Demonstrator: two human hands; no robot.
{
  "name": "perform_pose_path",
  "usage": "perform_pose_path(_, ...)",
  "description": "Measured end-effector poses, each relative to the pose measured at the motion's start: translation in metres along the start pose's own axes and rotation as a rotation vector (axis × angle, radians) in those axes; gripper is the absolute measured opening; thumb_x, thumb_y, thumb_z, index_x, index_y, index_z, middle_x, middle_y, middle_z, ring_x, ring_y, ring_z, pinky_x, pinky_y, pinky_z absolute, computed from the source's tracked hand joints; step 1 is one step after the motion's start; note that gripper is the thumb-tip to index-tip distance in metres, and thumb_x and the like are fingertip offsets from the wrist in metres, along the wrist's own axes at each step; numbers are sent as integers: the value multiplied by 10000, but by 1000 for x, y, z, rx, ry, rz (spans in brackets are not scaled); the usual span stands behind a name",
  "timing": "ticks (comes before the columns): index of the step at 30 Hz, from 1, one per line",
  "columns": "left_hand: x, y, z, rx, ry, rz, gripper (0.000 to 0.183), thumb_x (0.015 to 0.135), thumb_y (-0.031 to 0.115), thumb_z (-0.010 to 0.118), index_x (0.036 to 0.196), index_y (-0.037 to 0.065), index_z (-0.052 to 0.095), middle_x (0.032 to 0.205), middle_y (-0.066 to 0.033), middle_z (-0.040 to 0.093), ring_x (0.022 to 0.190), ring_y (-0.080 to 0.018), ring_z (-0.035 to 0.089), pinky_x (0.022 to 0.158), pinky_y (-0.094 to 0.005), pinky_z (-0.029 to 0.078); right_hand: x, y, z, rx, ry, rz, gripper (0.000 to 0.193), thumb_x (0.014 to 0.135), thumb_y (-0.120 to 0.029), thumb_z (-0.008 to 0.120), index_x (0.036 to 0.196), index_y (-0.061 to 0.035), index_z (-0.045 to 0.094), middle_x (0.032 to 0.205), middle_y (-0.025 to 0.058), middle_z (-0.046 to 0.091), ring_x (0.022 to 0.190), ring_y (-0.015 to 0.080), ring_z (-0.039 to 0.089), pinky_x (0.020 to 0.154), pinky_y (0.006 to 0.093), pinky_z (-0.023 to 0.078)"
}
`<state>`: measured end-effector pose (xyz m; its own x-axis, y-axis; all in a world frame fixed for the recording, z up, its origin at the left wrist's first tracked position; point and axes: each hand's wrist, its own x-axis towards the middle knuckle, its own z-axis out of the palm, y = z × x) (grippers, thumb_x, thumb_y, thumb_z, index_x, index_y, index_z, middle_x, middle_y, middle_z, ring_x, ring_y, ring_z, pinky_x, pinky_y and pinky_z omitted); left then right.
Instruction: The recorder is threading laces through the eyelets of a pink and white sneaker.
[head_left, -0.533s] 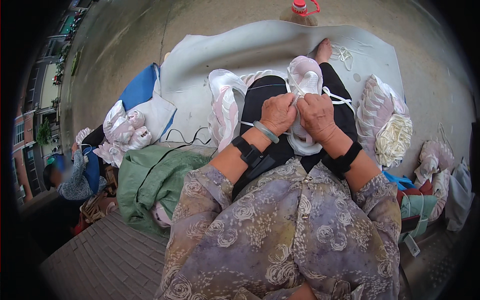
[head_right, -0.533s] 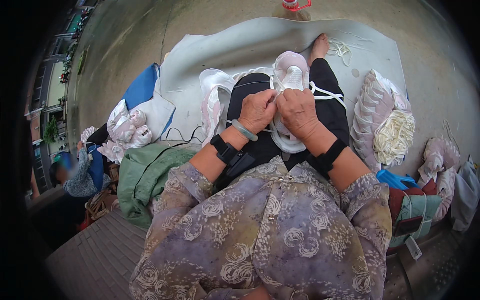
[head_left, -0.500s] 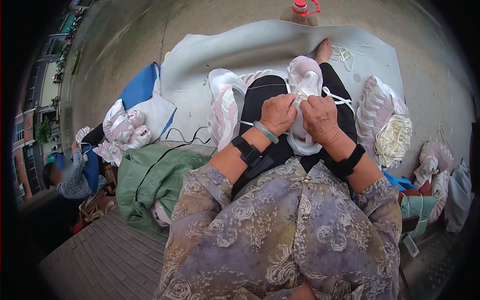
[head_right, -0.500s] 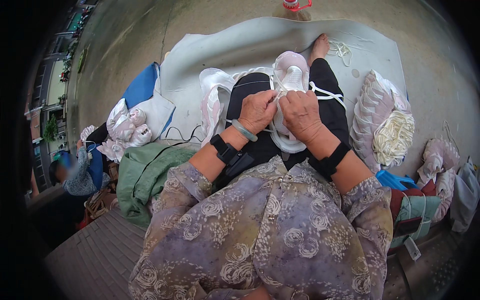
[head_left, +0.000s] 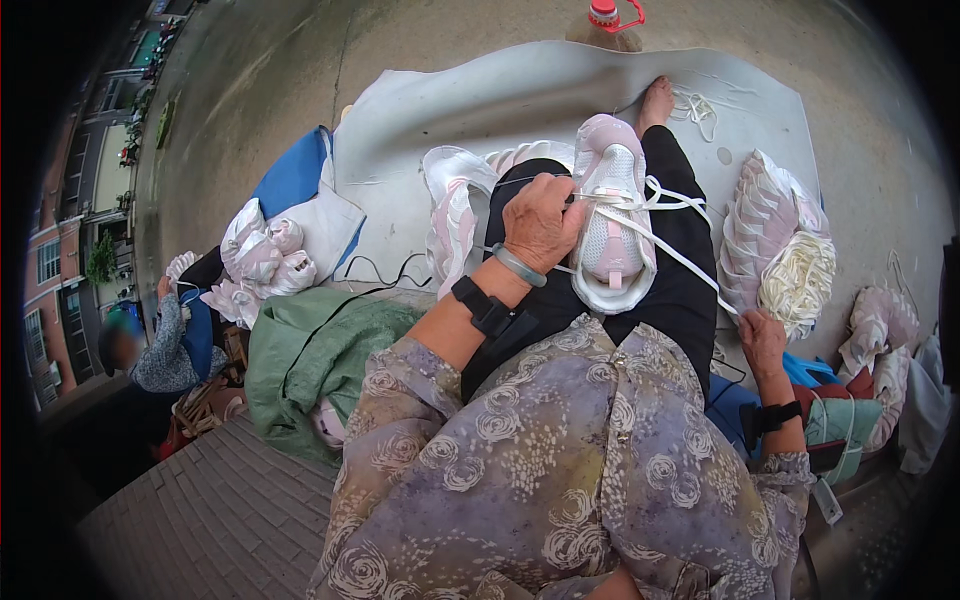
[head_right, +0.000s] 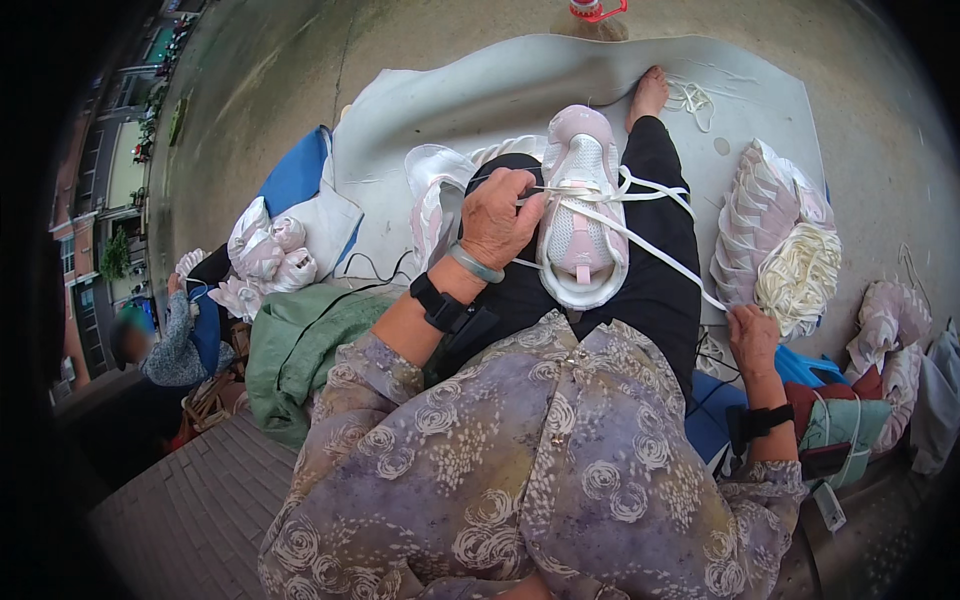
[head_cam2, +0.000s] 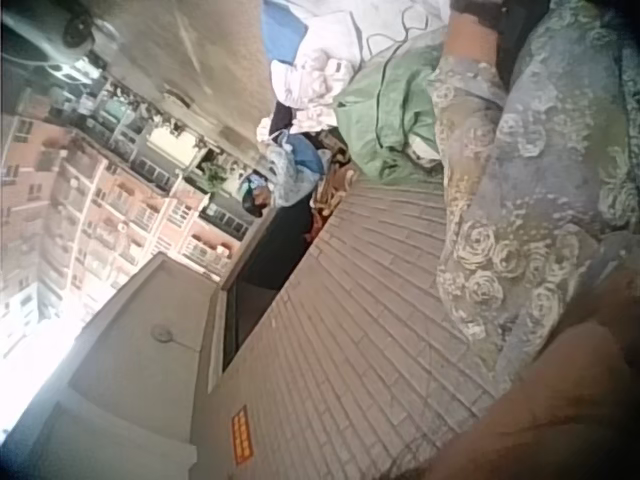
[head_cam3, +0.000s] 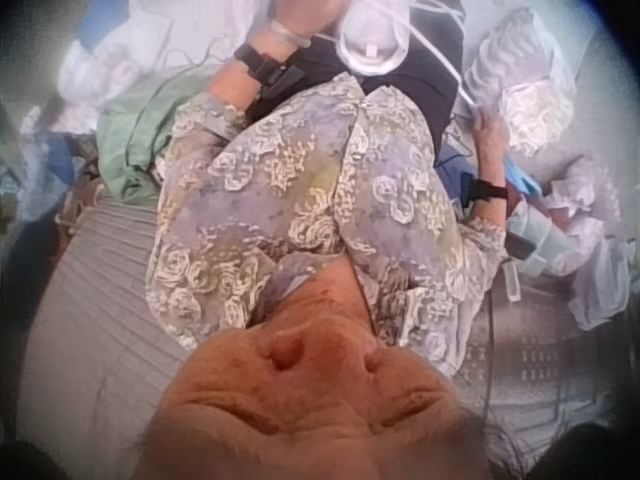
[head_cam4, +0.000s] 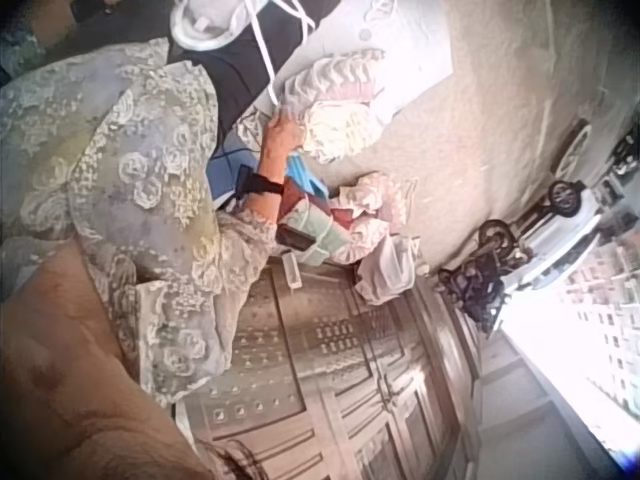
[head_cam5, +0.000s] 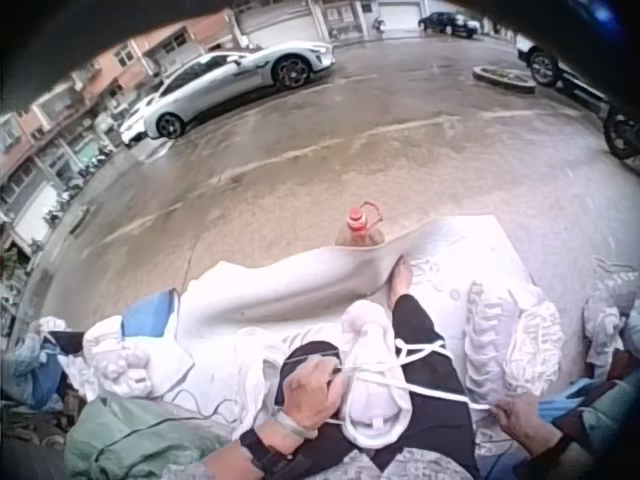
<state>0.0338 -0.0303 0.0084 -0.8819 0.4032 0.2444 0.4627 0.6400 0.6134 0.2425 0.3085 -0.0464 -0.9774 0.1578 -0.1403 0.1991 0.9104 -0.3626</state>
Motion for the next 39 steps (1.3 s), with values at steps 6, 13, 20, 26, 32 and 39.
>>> perform_pose_path(6,15,-29,5,192,-52,134,59,688,131,581,705,75,575,744,-87,545,754,-293,519,663,-385,420,65,-90,-15,185,273,-315,242,709,-84,602,948,-60,568,884,95,562,833,273,532,739,372,395)
perform_pose_path(13,25,-25,-6,7,-102,-102,83,717,127,591,747,50,580,706,-92,566,715,-286,535,654,-369,427,95,-144,0,299,215,-512,247,728,-116,610,962,-56,559,912,75,565,828,236,535,755,359,375)
perform_pose_path(20,23,-37,-14,203,-214,32,101,730,158,583,736,57,594,719,-86,571,745,-275,539,666,-365,428,99,-148,3,322,153,-461,177,765,-161,594,916,-71,572,765,33,573,717,201,529,701,336,348)
perform_pose_path(26,19,-49,-10,211,-217,40,92,730,172,585,757,91,619,729,-73,566,738,-264,541,674,-367,436,102,-147,0,393,138,-427,122,760,-138,596,866,-77,584,726,29,566,694,199,535,680,329,352)
perform_pose_path(32,37,-25,-27,-1094,-399,-565,157,809,138,534,758,8,604,854,-60,616,736,-135,522,679,-282,424,106,-157,-1,579,111,-395,79,749,-89,596,823,-69,579,698,61,541,656,238,540,589,347,398)
perform_pose_path(39,36,-22,-6,-820,-428,-716,504,855,480,447,758,22,633,724,-14,553,707,-111,472,685,-234,383,87,-158,-34,347,156,-455,70,738,-30,583,784,-58,538,688,87,501,634,270,528,541,346,409)
